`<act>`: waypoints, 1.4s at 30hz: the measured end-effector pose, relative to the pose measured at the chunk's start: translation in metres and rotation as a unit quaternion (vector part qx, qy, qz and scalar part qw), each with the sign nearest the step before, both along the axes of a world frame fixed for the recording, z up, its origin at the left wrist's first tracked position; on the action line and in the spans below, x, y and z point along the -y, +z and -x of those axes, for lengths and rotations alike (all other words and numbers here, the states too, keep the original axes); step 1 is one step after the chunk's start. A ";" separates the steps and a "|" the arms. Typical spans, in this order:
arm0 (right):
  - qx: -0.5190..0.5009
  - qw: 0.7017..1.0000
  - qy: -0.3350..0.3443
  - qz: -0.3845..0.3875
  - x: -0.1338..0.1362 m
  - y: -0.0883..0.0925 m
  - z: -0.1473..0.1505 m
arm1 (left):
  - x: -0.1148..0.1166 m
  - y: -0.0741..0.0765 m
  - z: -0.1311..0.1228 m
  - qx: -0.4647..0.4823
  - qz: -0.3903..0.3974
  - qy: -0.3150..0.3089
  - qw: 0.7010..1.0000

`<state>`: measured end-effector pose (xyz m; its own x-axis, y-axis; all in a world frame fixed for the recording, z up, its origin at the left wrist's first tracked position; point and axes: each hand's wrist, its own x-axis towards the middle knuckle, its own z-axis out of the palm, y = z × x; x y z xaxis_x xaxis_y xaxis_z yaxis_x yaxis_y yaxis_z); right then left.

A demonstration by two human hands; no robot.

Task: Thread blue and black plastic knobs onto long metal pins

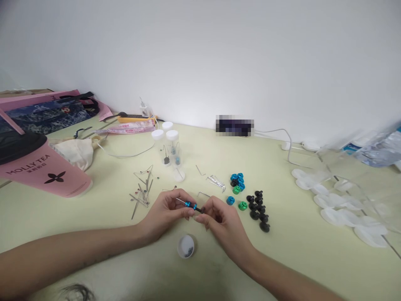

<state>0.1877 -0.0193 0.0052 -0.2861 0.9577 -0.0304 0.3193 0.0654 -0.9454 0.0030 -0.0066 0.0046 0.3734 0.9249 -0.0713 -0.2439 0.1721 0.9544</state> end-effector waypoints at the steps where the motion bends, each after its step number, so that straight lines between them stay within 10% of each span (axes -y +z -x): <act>1: 0.002 1.000 0.010 0.004 0.000 0.000 0.000 | 0.000 0.000 0.000 0.003 -0.003 -0.002 1.000; 42: 0.029 0.999 0.043 -0.017 -0.001 0.000 -0.002 | 0.001 0.001 0.000 -0.007 -0.021 -0.004 1.000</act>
